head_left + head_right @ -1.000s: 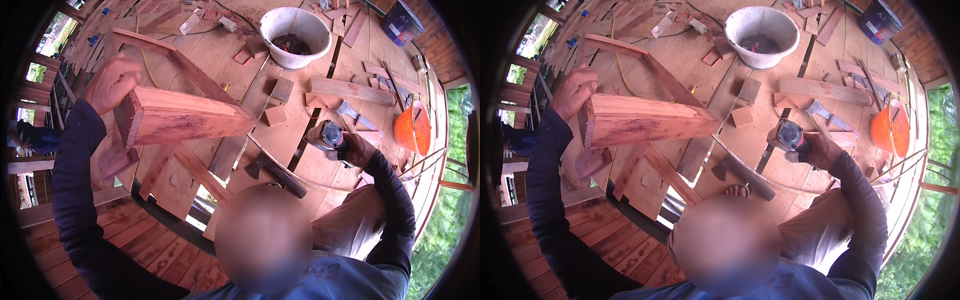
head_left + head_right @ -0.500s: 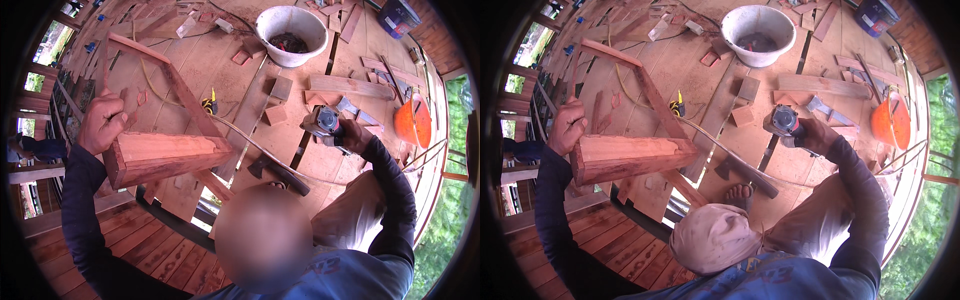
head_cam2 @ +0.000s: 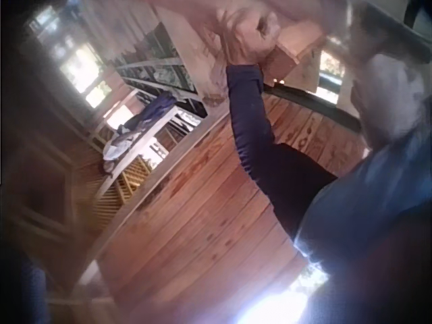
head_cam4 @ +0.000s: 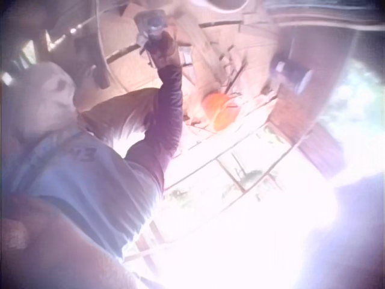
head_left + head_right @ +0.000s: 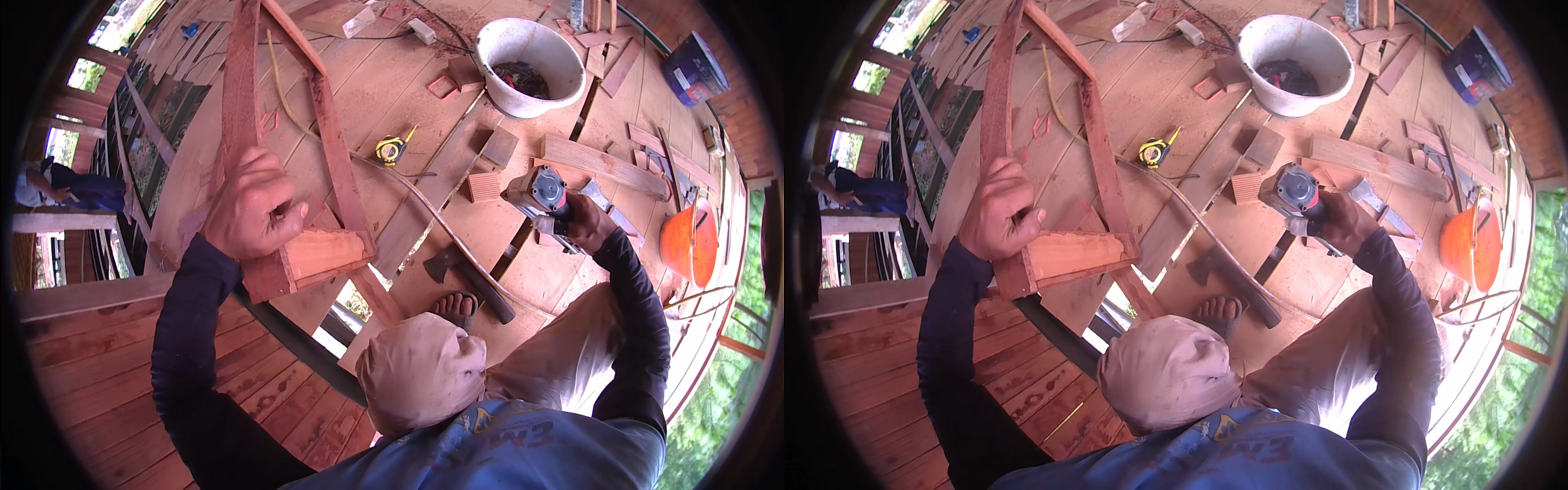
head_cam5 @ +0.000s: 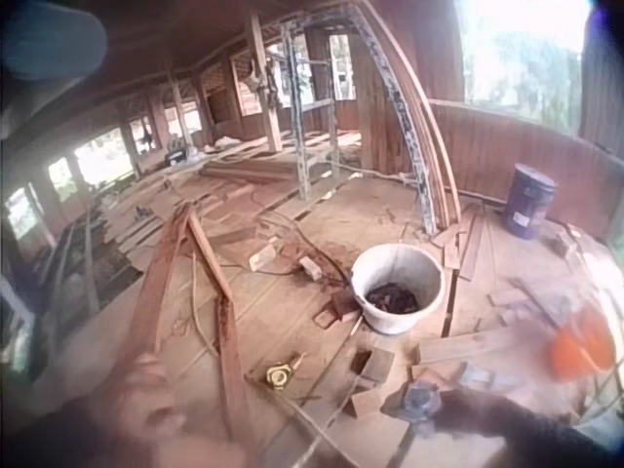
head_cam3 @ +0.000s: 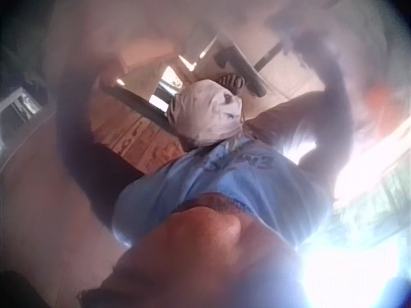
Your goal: The person assembles wooden frames on a wooden floor by applying glue to the edges of planks, joining them, and securing them with a nail gun. They also use a hammer to adjust pieces and a brush to apply a finish to the assembled frames.
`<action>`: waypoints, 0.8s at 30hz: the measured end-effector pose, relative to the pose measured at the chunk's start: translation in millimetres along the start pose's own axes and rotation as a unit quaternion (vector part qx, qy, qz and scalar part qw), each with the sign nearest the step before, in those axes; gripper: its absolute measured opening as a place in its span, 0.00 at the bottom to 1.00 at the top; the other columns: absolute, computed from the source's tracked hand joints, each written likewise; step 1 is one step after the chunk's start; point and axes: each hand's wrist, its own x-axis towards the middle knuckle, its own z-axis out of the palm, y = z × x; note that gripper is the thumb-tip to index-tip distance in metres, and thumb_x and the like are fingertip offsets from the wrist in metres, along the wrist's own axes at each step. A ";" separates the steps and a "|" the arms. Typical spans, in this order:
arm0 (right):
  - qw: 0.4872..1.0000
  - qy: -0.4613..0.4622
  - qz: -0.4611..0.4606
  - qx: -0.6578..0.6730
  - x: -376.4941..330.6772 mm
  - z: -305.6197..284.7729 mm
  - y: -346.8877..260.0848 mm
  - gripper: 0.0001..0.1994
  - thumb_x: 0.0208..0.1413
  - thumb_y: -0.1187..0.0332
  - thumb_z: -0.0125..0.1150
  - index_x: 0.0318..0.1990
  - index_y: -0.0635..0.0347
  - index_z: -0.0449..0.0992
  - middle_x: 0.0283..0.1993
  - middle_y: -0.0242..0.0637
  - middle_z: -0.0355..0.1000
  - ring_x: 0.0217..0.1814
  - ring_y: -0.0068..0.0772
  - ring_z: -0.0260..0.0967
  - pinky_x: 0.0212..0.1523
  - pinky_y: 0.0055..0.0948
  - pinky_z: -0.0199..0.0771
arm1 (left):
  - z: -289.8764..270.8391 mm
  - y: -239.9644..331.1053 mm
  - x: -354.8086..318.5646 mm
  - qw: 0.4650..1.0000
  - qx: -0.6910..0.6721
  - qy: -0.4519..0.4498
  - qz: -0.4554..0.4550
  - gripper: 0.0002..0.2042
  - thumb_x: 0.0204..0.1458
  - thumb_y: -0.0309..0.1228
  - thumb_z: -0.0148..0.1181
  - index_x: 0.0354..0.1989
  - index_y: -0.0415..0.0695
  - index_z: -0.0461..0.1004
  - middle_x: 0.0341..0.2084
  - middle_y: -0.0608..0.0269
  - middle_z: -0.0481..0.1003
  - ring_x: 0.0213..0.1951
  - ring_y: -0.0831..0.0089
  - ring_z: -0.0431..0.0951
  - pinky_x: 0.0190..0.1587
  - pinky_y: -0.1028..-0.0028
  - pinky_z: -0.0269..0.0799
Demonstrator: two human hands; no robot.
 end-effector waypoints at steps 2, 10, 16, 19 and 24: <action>0.995 0.057 -0.078 0.014 1.1 0.5 43.6 0.21 0.54 0.62 0.69 0.51 0.66 0.76 0.37 0.40 0.78 0.42 0.30 0.76 0.47 0.33 0.74 | -1.6 -1.3 -8.3 0.996 0.052 0.067 -0.009 0.11 0.47 0.32 0.64 0.21 0.40 0.70 0.25 0.52 0.74 0.36 0.54 0.73 0.50 0.60 0.66; 0.985 0.084 -0.142 0.055 6.3 14.9 39.7 0.22 0.54 0.56 0.69 0.47 0.68 0.76 0.31 0.34 0.73 0.32 0.23 0.66 0.38 0.30 0.71 | 24.8 66.4 -92.2 0.861 -0.180 0.285 -0.381 0.31 0.55 0.41 0.69 0.64 0.37 0.69 0.68 0.41 0.61 0.70 0.54 0.60 0.70 0.59 0.55; 0.988 0.069 -0.113 0.081 1.5 5.3 6.1 0.22 0.55 0.57 0.68 0.47 0.69 0.75 0.31 0.31 0.72 0.33 0.21 0.67 0.35 0.26 0.70 | 85.1 123.2 -84.8 0.819 -0.206 0.377 -0.380 0.40 0.52 0.43 0.72 0.68 0.35 0.62 0.67 0.42 0.61 0.69 0.56 0.62 0.70 0.59 0.57; 0.974 -0.005 -0.111 0.195 5.6 8.9 -30.6 0.20 0.56 0.64 0.69 0.50 0.69 0.75 0.37 0.29 0.74 0.36 0.19 0.68 0.35 0.26 0.71 | 105.1 119.7 -77.0 0.664 -0.361 0.586 -0.292 0.47 0.48 0.47 0.75 0.71 0.35 0.56 0.67 0.46 0.60 0.68 0.58 0.63 0.71 0.60 0.57; 0.976 0.010 -0.167 0.141 5.9 8.7 -95.7 0.23 0.54 0.62 0.74 0.50 0.69 0.75 0.39 0.29 0.75 0.36 0.18 0.69 0.38 0.22 0.72 | 133.9 93.7 -84.5 0.687 -0.356 0.577 -0.262 0.54 0.44 0.58 0.73 0.72 0.35 0.53 0.69 0.51 0.59 0.69 0.58 0.61 0.72 0.58 0.56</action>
